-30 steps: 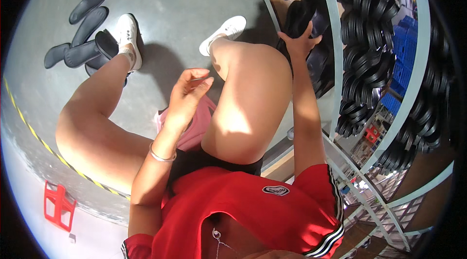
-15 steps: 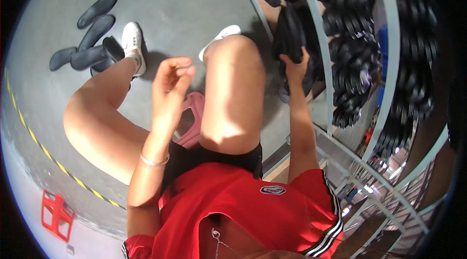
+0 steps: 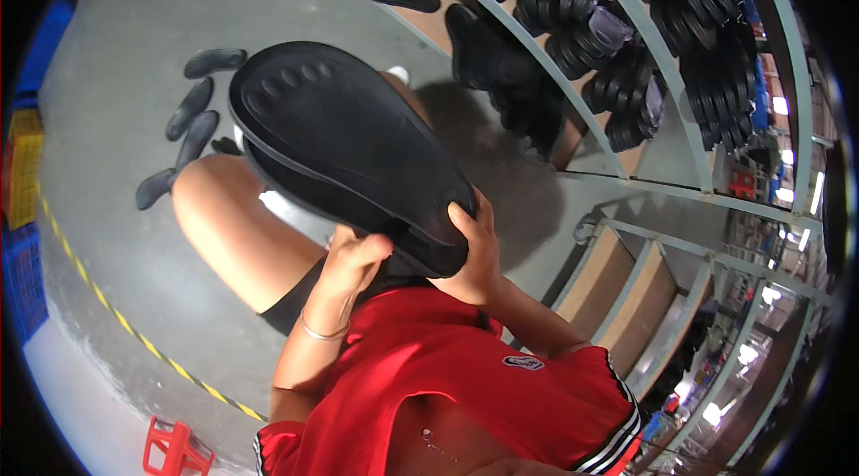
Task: The person repeatedly picks up shoe soles, aligns and stacks them together in their hands, and places the stacked soles onto the shelves of a storage rack.
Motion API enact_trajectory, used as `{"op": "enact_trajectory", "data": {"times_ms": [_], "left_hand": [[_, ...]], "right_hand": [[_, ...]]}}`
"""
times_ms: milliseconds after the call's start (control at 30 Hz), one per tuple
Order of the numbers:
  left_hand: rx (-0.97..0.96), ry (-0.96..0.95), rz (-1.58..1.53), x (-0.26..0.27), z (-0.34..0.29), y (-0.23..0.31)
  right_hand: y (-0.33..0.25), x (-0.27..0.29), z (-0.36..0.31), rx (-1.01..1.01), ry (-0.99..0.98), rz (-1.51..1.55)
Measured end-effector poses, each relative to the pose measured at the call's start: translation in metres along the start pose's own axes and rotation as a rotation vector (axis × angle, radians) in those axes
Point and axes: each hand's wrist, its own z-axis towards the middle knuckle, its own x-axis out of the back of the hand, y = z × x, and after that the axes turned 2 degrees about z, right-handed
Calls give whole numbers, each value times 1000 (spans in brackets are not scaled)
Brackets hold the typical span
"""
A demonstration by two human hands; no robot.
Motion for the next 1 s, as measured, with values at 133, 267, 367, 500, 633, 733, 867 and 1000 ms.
{"op": "enact_trajectory", "data": {"times_ms": [133,267,367,500,633,733,867,1000], "left_hand": [[135,69,3,13,-16,26],[175,-2,180,22,-42,26],[42,38,416,12,-47,12],[-42,54,379,23,-55,8],[139,63,234,50,-58,-6],[244,171,123,61,-59,-20],[196,128,202,51,-56,14],[-82,228,405,45,-52,14]], "right_hand": [[-36,18,0,-150,-311,361],[-28,12,-6,-411,-130,819],[-39,-3,18,-544,-55,792],[-15,-11,0,-763,-232,1061],[-5,-15,-16,-904,-240,1499],[6,-27,-21,-932,-296,1399],[14,-25,2,-681,-387,818],[37,-21,3,-793,-626,1266]]}}
